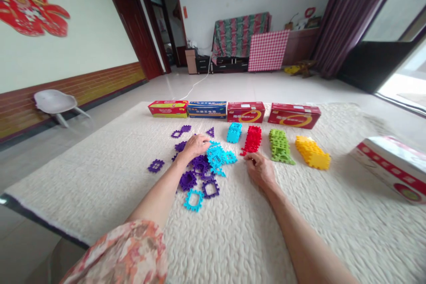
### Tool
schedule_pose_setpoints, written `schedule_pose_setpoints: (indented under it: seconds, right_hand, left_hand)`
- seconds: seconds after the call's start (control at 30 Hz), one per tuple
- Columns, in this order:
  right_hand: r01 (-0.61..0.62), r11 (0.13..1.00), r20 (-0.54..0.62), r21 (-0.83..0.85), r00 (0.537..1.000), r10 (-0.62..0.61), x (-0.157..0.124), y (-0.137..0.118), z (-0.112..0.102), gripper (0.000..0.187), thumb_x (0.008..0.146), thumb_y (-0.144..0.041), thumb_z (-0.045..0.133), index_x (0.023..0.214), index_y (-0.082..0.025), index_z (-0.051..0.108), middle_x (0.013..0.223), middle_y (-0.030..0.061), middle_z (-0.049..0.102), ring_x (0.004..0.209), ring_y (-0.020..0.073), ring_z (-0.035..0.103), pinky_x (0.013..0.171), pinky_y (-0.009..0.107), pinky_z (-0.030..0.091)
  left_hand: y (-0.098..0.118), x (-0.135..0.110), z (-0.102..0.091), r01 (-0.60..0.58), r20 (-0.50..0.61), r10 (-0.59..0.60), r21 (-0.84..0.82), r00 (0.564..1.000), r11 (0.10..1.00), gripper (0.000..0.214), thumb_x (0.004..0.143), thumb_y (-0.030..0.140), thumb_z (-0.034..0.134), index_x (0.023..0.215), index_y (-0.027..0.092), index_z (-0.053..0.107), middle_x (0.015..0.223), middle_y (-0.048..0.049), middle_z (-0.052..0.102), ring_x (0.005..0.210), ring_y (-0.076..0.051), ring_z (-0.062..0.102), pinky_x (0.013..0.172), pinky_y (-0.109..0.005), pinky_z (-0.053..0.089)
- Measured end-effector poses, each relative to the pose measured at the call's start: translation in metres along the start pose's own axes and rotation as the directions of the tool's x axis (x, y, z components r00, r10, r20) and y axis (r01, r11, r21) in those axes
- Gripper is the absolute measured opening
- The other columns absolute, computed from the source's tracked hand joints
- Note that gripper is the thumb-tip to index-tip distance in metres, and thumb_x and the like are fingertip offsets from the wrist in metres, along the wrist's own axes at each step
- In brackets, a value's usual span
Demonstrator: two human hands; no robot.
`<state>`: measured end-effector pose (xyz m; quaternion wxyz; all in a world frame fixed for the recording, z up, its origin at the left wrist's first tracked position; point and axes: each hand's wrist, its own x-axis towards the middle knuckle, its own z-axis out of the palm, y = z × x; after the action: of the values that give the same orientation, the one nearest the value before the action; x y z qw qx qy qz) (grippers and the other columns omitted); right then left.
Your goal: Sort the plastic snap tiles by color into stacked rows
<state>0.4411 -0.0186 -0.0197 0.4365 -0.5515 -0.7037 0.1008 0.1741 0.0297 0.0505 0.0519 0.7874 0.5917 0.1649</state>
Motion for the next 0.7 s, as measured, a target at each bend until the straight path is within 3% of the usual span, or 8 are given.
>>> schedule_pose_setpoints:
  seconds: [0.27, 0.53, 0.6, 0.7]
  right_hand:
    - [0.004, 0.999, -0.018, 0.047, 1.000, -0.003, 0.003, 0.002, -0.001, 0.027, 0.074, -0.021, 0.045, 0.079, -0.019, 0.072, 0.083, 0.0067, 0.071, 0.074, 0.0189, 0.063, 0.071, 0.030, 0.047]
    - [0.027, 0.999, -0.016, -0.021, 1.000, -0.027, -0.007, -0.011, -0.003, 0.025, 0.076, -0.021, 0.045, 0.080, -0.017, 0.070, 0.083, 0.0090, 0.069, 0.072, 0.0203, 0.061, 0.070, 0.034, 0.048]
    - [0.077, 0.996, 0.002, 0.048, 0.997, -0.077, -0.020, -0.026, -0.004, 0.023, 0.077, -0.020, 0.046, 0.085, -0.017, 0.068, 0.086, 0.0085, 0.068, 0.072, 0.0190, 0.061, 0.070, 0.033, 0.049]
    - [0.302, 0.940, 0.107, 0.156, 0.941, -0.320, -0.046, -0.060, -0.003, 0.020, 0.083, -0.020, 0.049, 0.095, -0.020, 0.065, 0.096, 0.0081, 0.065, 0.088, 0.0202, 0.062, 0.079, 0.035, 0.050]
  left_hand:
    - [-0.001, -0.056, -0.012, -0.194, -0.060, 0.189, -0.098, 0.980, 0.976, 0.018, 0.081, 0.020, 0.057, 0.087, 0.020, 0.074, 0.091, -0.0018, 0.074, 0.088, -0.017, 0.067, 0.086, -0.027, 0.049]
    - [-0.003, -0.113, -0.018, -0.316, 0.018, 0.320, -0.119, 0.947, 0.941, 0.016, 0.079, 0.021, 0.065, 0.093, 0.020, 0.074, 0.107, -0.0053, 0.070, 0.101, -0.019, 0.064, 0.095, -0.033, 0.047]
    - [-0.007, -0.125, -0.019, -0.353, 0.034, 0.360, -0.125, 0.933, 0.927, 0.021, 0.079, 0.030, 0.070, 0.097, 0.020, 0.074, 0.118, -0.0078, 0.067, 0.111, -0.022, 0.061, 0.100, -0.036, 0.045]
    - [-0.011, -0.142, -0.020, -0.397, 0.061, 0.404, -0.108, 0.913, 0.912, 0.039, 0.071, 0.045, 0.077, 0.103, 0.022, 0.073, 0.133, -0.0103, 0.059, 0.127, -0.028, 0.050, 0.109, -0.043, 0.038]
